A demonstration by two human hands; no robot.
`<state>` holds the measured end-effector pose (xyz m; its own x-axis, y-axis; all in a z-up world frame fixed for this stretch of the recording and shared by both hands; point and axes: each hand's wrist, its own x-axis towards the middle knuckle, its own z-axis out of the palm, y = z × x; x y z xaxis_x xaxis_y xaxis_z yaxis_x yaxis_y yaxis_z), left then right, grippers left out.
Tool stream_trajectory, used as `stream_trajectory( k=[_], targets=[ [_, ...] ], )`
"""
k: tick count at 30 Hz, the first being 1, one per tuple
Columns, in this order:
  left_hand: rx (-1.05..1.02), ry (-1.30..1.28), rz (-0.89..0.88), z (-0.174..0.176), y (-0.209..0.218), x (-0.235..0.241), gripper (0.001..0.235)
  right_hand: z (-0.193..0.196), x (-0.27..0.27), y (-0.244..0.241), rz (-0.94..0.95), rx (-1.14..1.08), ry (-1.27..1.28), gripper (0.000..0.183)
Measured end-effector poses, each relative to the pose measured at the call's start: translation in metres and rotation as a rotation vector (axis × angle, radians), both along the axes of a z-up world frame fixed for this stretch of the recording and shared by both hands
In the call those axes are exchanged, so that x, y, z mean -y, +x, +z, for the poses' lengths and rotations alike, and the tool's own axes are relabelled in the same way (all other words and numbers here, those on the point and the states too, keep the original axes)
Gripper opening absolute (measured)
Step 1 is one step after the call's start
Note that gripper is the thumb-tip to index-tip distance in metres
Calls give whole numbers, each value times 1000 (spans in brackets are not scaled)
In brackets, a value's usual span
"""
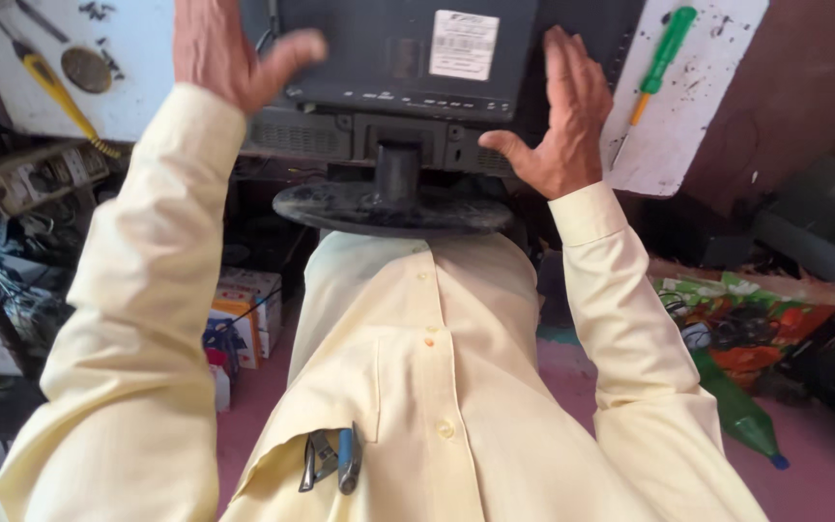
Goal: The person reattaches a rear cover panel to a CRT television and secures it with screws using a screwdriver. The person aligns the panel, then fastens multiple screws around the perimeter to complete the assembly.
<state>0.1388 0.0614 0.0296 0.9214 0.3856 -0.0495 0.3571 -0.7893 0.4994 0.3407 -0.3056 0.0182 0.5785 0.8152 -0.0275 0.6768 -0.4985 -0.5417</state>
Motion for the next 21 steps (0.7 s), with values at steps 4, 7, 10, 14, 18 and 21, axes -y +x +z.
stream_trajectory(
  k=[4, 7, 10, 14, 18, 21],
  targets=[
    [169, 55, -187, 10, -36, 9, 116, -4, -9, -4, -31, -11, 11, 118],
    [-13, 85, -174, 5, -35, 9, 113, -3, -10, -5, -37, 20, 20, 114],
    [-155, -12, -141, -3, -32, 4, 108, -3, -13, -1, -49, -57, 101, 115],
    [-41, 52, -168, -8, -36, 10, 110, 0, -11, -5, -74, -121, 86, 118],
    [-55, 54, -134, 0, -22, 14, 119, 9, -22, 5, -17, 16, 41, 114],
    [-131, 24, -108, 16, -20, 21, 124, 24, -29, 6, -2, -65, 59, 113]
  ],
)
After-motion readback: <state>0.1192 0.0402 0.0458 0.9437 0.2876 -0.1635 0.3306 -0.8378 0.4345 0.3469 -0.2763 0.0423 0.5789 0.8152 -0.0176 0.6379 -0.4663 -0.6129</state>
